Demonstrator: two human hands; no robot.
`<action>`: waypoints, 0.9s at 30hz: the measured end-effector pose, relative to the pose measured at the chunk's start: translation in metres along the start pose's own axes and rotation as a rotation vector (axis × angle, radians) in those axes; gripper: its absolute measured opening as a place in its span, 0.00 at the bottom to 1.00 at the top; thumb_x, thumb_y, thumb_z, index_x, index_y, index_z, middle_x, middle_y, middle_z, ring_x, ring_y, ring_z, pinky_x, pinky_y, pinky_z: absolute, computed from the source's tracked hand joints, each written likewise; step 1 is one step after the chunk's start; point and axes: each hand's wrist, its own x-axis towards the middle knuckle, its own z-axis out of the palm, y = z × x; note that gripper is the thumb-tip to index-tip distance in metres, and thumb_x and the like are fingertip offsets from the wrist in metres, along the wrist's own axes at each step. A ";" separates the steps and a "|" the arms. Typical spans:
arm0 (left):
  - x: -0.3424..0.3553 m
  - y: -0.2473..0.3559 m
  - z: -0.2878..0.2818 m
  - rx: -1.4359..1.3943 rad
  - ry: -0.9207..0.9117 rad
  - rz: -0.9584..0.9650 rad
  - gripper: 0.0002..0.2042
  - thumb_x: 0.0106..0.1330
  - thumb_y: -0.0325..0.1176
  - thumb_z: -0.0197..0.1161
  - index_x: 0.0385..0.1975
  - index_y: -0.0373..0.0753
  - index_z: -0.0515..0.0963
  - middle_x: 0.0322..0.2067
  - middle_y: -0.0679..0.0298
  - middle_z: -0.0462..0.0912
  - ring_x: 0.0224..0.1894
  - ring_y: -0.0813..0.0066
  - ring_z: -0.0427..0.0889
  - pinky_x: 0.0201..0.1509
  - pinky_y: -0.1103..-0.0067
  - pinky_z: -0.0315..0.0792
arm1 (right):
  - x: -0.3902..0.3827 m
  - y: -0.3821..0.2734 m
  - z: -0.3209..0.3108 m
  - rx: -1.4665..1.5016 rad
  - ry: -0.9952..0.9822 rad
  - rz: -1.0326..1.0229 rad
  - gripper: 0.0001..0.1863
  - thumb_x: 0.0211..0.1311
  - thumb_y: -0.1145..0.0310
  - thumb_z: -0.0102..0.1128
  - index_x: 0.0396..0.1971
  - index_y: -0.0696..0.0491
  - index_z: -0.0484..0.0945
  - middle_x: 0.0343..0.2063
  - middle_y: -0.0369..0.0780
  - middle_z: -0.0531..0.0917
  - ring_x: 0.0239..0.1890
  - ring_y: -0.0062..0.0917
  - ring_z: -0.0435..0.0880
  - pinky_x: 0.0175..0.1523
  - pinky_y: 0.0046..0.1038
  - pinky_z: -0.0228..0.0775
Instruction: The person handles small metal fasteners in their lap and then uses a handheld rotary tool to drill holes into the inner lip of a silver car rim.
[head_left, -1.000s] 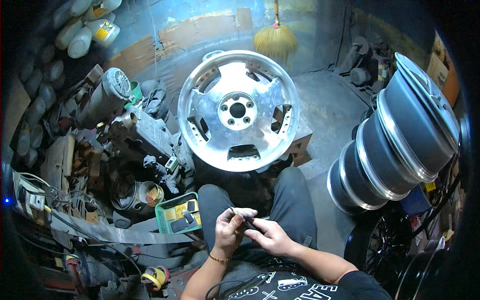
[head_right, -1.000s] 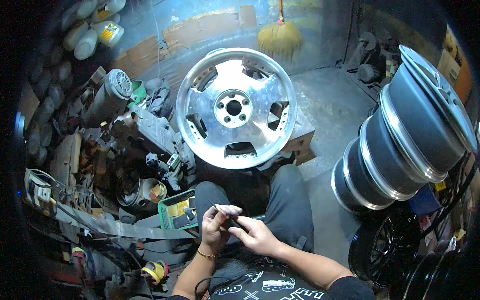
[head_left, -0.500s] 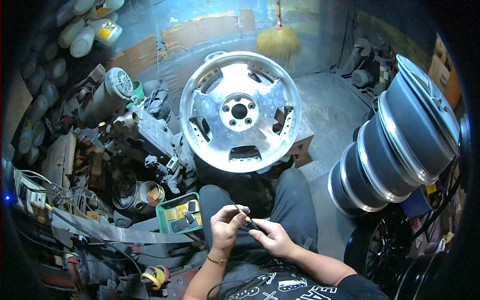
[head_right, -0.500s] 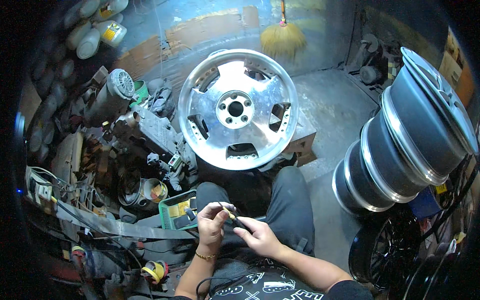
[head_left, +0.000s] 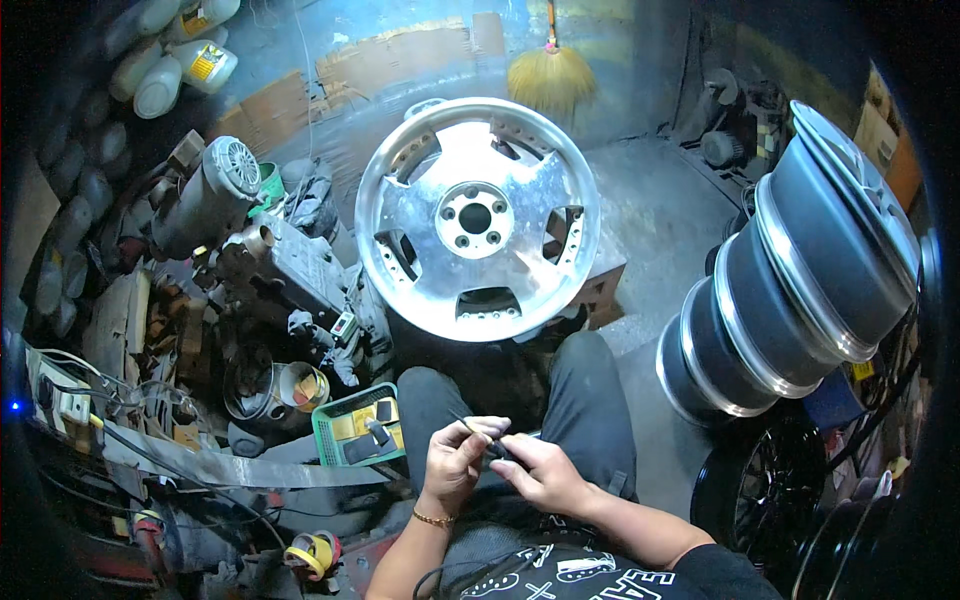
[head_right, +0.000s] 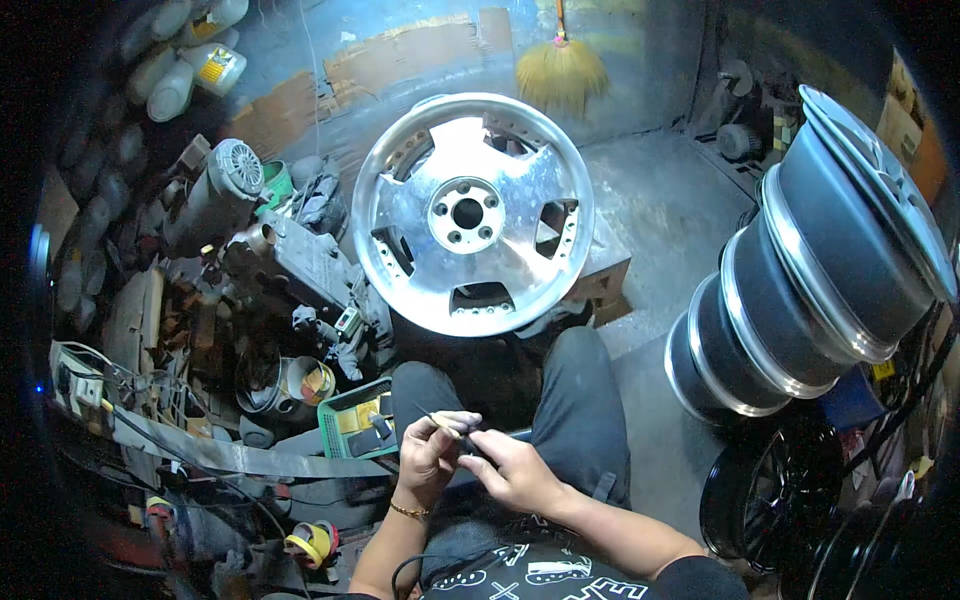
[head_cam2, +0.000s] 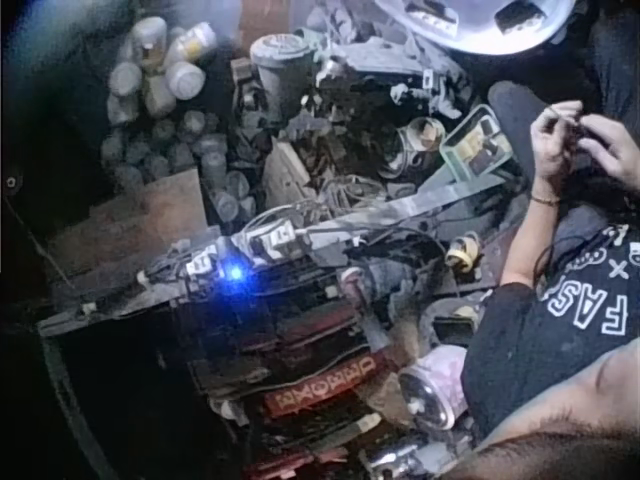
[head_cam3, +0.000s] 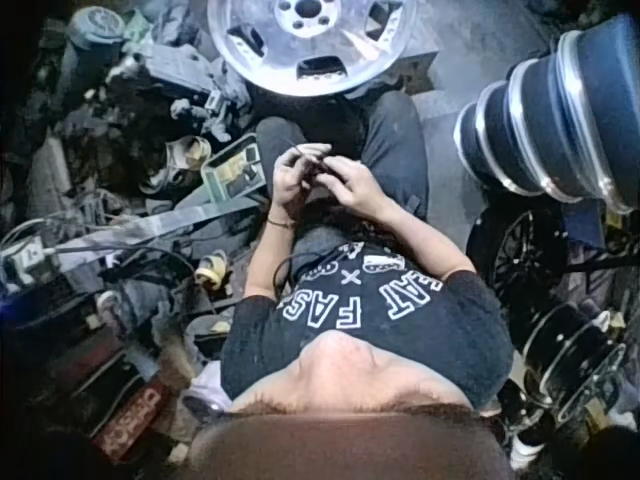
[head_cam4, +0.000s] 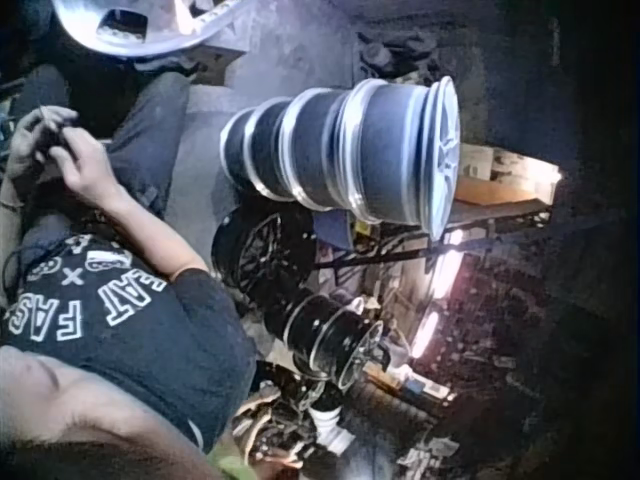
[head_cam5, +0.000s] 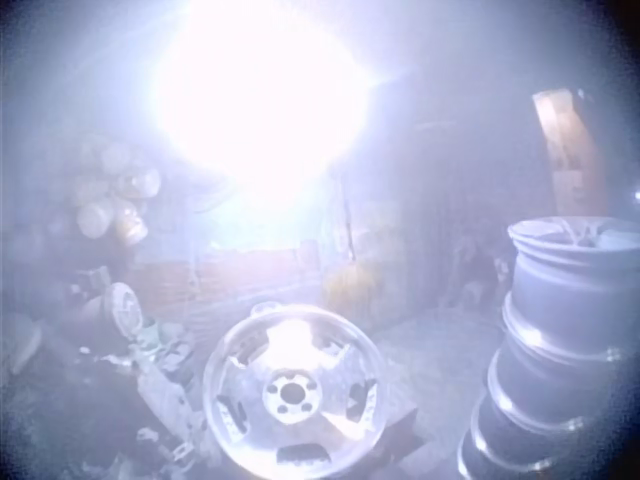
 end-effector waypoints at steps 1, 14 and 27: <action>0.003 -0.001 0.004 -0.053 -0.031 0.061 0.13 0.64 0.35 0.66 0.36 0.29 0.80 0.46 0.48 0.81 0.54 0.60 0.78 0.60 0.67 0.70 | 0.001 0.002 -0.003 -0.072 -0.014 -0.003 0.13 0.71 0.61 0.54 0.42 0.57 0.77 0.32 0.34 0.80 0.32 0.19 0.80 0.35 0.28 0.71; 0.002 -0.018 -0.019 -0.310 -0.308 0.076 0.12 0.63 0.40 0.67 0.27 0.39 0.76 0.32 0.59 0.80 0.53 0.52 0.77 0.60 0.56 0.69 | -0.009 0.008 0.008 1.044 -0.443 0.521 0.18 0.71 0.56 0.53 0.47 0.57 0.74 0.32 0.36 0.77 0.29 0.20 0.77 0.30 0.20 0.70; 0.010 0.006 -0.004 -0.133 0.013 0.028 0.20 0.61 0.34 0.69 0.50 0.32 0.74 0.43 0.55 0.83 0.48 0.65 0.82 0.53 0.73 0.75 | 0.012 0.011 -0.007 0.879 -0.267 0.516 0.17 0.68 0.59 0.57 0.47 0.55 0.75 0.32 0.35 0.79 0.31 0.19 0.79 0.34 0.22 0.71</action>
